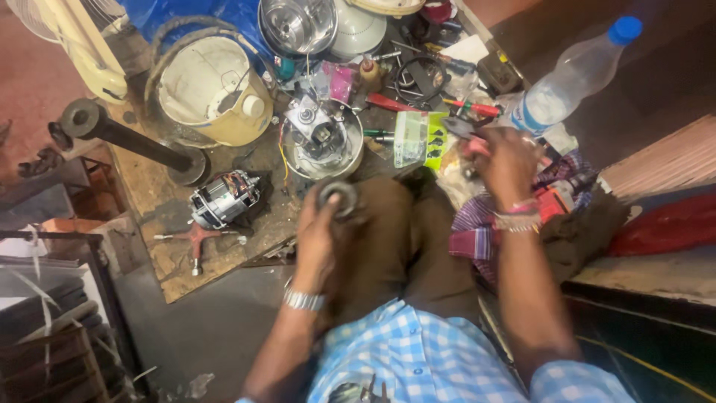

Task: The person repairs a small electric motor or appliance by manipulating wires and components on a cluttered workbench. They use pliers and a screwdriver to adjust parts and connect wires, occasionally handling a plastic housing.

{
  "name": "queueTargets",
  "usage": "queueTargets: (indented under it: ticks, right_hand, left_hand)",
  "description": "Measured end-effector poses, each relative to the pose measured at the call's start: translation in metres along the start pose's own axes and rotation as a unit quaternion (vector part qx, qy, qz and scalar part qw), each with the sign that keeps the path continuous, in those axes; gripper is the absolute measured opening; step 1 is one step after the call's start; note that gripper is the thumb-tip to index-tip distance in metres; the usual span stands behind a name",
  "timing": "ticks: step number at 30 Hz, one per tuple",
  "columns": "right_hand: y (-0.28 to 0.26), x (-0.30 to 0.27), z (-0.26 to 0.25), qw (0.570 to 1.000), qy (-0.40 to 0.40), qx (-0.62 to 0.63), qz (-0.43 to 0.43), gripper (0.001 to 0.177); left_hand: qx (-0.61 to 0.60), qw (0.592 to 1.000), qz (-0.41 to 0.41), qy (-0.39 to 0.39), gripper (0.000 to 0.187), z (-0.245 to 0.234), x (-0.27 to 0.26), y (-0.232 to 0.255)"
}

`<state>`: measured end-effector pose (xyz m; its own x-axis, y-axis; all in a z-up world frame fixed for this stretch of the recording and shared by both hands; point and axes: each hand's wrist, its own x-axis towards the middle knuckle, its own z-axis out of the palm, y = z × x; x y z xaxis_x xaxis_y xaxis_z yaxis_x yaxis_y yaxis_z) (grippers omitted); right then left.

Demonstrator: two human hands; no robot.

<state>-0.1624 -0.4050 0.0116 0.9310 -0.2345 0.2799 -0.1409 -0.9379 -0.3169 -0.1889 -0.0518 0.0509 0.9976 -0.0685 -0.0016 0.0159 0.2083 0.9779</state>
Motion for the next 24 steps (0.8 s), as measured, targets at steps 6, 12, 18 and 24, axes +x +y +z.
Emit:
queueTargets:
  ticks: [6,12,18,24]
  right_hand:
    - [0.032,-0.033,-0.016,0.986,0.044,-0.124,0.100,0.036]
    - [0.015,-0.031,-0.021,0.994,0.057,-0.075,0.046,0.037]
    - [-0.029,0.018,0.041,0.997,-0.019,0.061,-0.044,0.031]
    - [-0.042,0.069,0.097,0.995,0.035,0.015,-0.093,0.036]
  left_hand:
    - [-0.137,0.970,-0.185,-0.079,0.035,0.101,0.098,-0.047]
    - [-0.200,0.911,-0.357,-0.044,0.033,0.112,0.142,-0.112]
    - [-0.260,0.904,-0.339,0.007,0.038,0.077,0.143,-0.136]
    - [-0.186,0.894,-0.404,0.049,0.043,0.081,0.128,-0.128]
